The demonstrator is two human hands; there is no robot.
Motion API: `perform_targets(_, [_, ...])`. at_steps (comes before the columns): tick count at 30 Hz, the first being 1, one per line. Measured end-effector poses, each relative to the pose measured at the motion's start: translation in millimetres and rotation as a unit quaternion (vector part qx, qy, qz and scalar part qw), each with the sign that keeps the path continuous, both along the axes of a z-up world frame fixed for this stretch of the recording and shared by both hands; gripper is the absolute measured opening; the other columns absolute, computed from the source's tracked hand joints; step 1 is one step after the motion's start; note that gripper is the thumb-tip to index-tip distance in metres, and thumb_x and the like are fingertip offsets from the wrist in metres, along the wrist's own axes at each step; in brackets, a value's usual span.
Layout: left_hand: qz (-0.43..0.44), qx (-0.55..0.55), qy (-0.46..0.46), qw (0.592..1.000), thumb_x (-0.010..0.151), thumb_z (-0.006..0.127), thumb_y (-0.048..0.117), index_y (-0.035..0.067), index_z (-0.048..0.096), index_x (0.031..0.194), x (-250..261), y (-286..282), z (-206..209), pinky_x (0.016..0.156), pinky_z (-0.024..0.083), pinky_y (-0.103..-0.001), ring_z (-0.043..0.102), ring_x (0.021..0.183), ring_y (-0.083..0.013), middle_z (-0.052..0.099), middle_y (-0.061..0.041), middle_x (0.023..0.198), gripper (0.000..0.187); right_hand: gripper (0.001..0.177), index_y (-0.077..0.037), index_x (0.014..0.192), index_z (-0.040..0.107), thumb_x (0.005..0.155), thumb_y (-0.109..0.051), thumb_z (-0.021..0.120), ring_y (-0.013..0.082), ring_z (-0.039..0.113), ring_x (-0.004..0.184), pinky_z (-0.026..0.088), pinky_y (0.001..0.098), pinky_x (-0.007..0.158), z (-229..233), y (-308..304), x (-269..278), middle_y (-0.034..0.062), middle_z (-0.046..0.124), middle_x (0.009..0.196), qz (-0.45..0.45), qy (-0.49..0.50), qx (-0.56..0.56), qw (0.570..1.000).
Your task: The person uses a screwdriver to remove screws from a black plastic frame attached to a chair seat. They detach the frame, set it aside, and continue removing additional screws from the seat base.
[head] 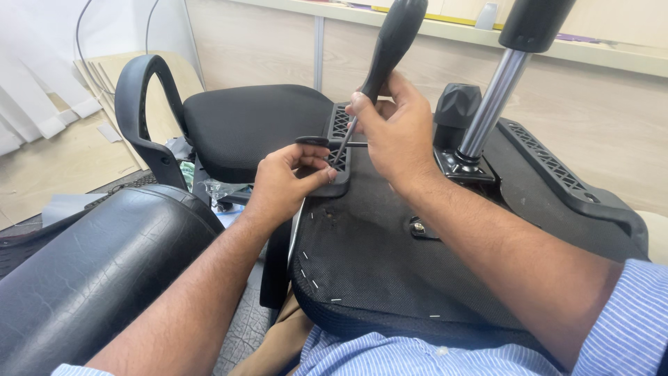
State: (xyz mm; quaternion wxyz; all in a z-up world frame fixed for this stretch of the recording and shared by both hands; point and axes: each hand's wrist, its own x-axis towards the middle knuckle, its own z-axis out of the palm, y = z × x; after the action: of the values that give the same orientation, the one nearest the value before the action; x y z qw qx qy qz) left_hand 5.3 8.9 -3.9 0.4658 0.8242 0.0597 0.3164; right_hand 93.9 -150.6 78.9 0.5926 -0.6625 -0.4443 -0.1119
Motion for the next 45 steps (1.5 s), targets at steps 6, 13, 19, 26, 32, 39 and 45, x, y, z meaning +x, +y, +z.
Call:
perform_targets(6, [-0.037, 0.030, -0.060, 0.997, 0.088, 0.078, 0.020, 0.009, 0.071, 0.118, -4, -7, -3, 0.096, 0.059, -0.033, 0.075, 0.102, -0.0129, 0.079, -0.003, 0.099, 0.032, 0.029, 0.004, 0.129, 0.056, 0.105, -0.013, 0.056, 0.0093, 0.071, 0.095, 0.066, 0.0246, 0.079, -1, -8, 8, 0.0043, 0.062, 0.103, 0.034, -0.008, 0.016, 0.999])
perform_targets(13, [-0.017, 0.054, -0.070, 0.996, 0.092, 0.075, 0.017, 0.007, 0.070, 0.116, -5, -10, 0, 0.096, 0.059, -0.033, 0.076, 0.103, -0.0145, 0.079, -0.005, 0.101, 0.027, 0.045, -0.006, 0.147, 0.051, 0.102, -0.015, 0.054, 0.0052, 0.057, 0.070, 0.054, 0.0226, 0.057, -5, -15, 14, -0.0014, 0.057, 0.082, 0.008, 0.094, 0.006, 0.996])
perform_targets(19, [-0.029, 0.042, -0.097, 0.994, 0.092, 0.074, 0.015, 0.007, 0.069, 0.116, -9, -16, 1, 0.096, 0.061, -0.033, 0.077, 0.105, -0.0148, 0.081, -0.005, 0.104, 0.026, 0.041, -0.004, 0.131, 0.064, 0.093, -0.016, 0.062, 0.0065, 0.060, 0.072, 0.049, 0.0241, 0.062, -19, -32, 13, 0.0013, 0.066, 0.086, -0.025, 0.038, -0.126, 0.991])
perform_targets(26, [0.000, 0.088, -0.084, 0.993, 0.091, 0.076, 0.016, 0.008, 0.069, 0.117, -11, -20, 6, 0.102, 0.055, -0.036, 0.077, 0.105, -0.0148, 0.082, -0.003, 0.102, 0.028, 0.031, -0.005, 0.111, 0.069, 0.084, -0.020, 0.068, 0.0157, 0.069, 0.079, 0.056, 0.0315, 0.075, -25, -49, 9, 0.0074, 0.074, 0.092, -0.113, -0.006, -0.285, 0.952])
perform_targets(32, [0.029, 0.069, -0.055, 0.996, 0.091, 0.076, 0.018, 0.010, 0.070, 0.116, -13, -26, 8, 0.099, 0.056, -0.035, 0.078, 0.100, -0.0136, 0.081, -0.003, 0.098, 0.027, 0.030, -0.003, 0.103, 0.069, 0.077, -0.017, 0.074, 0.0170, 0.073, 0.082, 0.057, 0.0327, 0.077, -36, -67, 9, 0.0089, 0.076, 0.093, -0.108, -0.069, -0.283, 0.950])
perform_targets(39, [0.026, 0.034, -0.153, 0.987, 0.096, 0.071, 0.016, 0.007, 0.072, 0.113, -12, -35, 9, 0.094, 0.060, -0.031, 0.077, 0.103, -0.0143, 0.080, -0.005, 0.103, 0.018, 0.034, -0.005, 0.108, 0.070, 0.076, -0.018, 0.075, 0.0216, 0.074, 0.077, 0.058, 0.0364, 0.075, -39, -85, -3, 0.0112, 0.077, 0.094, -0.143, -0.101, -0.315, 0.933])
perform_targets(45, [-0.010, 0.061, -0.203, 0.977, 0.096, 0.072, 0.013, 0.004, 0.070, 0.112, -11, -56, 17, 0.092, 0.059, -0.031, 0.075, 0.098, -0.0154, 0.076, -0.007, 0.101, 0.018, 0.031, -0.014, 0.109, 0.077, 0.079, -0.024, 0.076, 0.0212, 0.074, 0.076, 0.057, 0.0375, 0.072, -35, -100, -26, 0.0080, 0.079, 0.089, -0.159, -0.053, -0.366, 0.915])
